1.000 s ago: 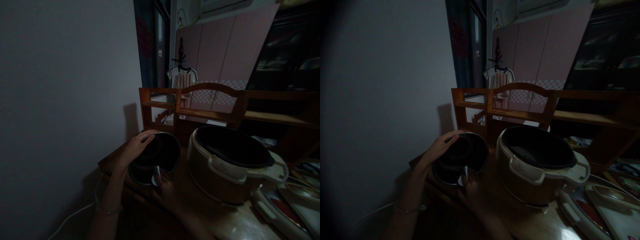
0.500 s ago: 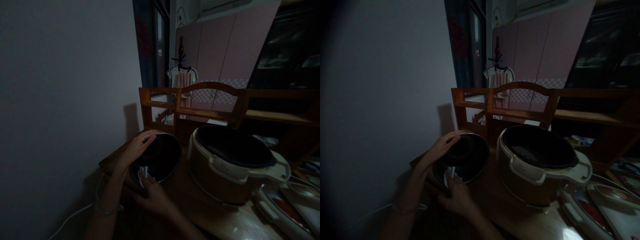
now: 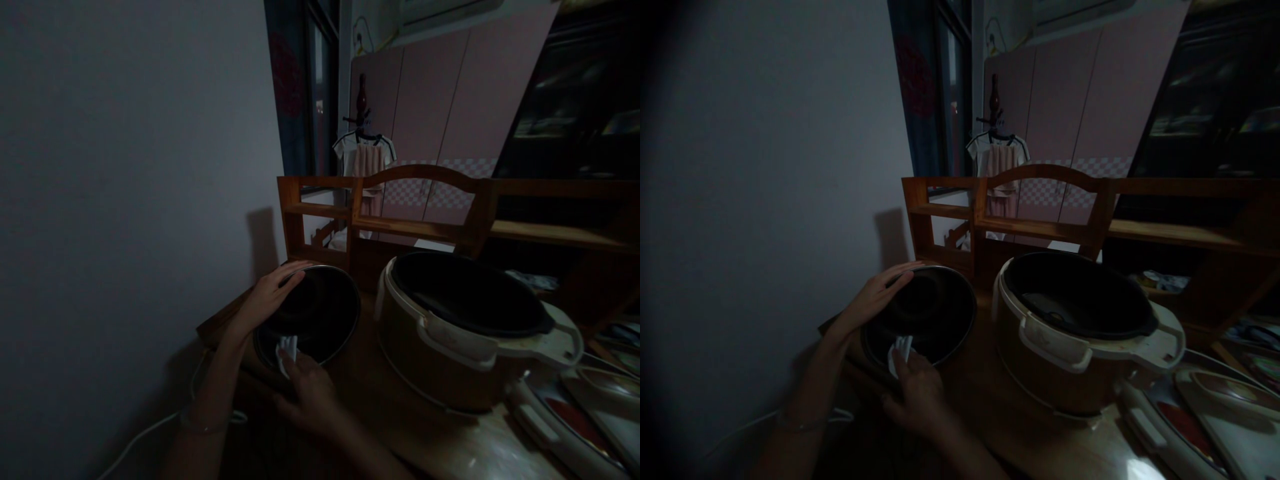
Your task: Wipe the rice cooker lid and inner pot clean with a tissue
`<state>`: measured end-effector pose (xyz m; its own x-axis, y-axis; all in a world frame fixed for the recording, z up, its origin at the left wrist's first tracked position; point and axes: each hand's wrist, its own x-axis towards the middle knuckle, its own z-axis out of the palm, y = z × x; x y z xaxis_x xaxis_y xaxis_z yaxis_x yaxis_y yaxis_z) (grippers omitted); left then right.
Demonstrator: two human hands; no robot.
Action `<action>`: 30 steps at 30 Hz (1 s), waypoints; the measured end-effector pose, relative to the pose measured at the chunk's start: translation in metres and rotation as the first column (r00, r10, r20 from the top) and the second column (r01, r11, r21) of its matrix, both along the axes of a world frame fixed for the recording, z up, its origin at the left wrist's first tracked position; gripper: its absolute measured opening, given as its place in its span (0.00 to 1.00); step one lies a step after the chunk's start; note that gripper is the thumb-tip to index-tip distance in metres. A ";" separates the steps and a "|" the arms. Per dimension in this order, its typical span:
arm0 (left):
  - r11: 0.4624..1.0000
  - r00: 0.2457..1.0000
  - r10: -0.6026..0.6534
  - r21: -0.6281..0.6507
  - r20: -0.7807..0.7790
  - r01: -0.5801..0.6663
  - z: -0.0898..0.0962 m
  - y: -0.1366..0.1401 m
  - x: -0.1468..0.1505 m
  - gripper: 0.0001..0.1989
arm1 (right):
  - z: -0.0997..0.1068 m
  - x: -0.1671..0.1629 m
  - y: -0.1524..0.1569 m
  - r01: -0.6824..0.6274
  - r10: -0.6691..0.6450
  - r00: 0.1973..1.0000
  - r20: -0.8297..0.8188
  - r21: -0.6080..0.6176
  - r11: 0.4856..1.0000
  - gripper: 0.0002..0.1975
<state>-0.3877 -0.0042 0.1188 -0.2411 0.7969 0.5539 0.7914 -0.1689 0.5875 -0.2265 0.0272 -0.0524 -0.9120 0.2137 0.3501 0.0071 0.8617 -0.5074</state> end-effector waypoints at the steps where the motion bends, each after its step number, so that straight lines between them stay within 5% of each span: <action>1: 1.000 1.000 -0.001 -0.004 -0.001 0.001 0.000 0.000 0.000 0.21 | -0.001 0.001 0.001 0.013 -0.013 1.000 0.005 0.002 1.000 0.42; 12: 1.000 1.000 -0.016 0.008 -0.014 0.016 0.002 0.006 0.001 0.22 | -0.017 0.014 0.019 0.050 -0.047 0.998 -0.029 0.144 0.988 0.41; 22: 1.000 1.000 -0.016 0.017 -0.024 0.016 0.003 0.007 0.004 0.21 | 0.005 0.038 0.041 0.091 -0.074 0.994 -0.086 0.211 0.973 0.35; 30: 1.000 0.998 -0.028 -0.004 -0.060 0.028 0.004 0.010 0.005 0.20 | 0.001 0.037 0.040 0.115 -0.098 0.992 -0.082 0.247 0.962 0.29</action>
<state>-0.3828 0.0060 0.1224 -0.1850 0.8045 0.5644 0.8200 -0.1902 0.5398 -0.1893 0.0674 -0.0516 -0.8608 0.2060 0.4654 0.0789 0.9573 -0.2780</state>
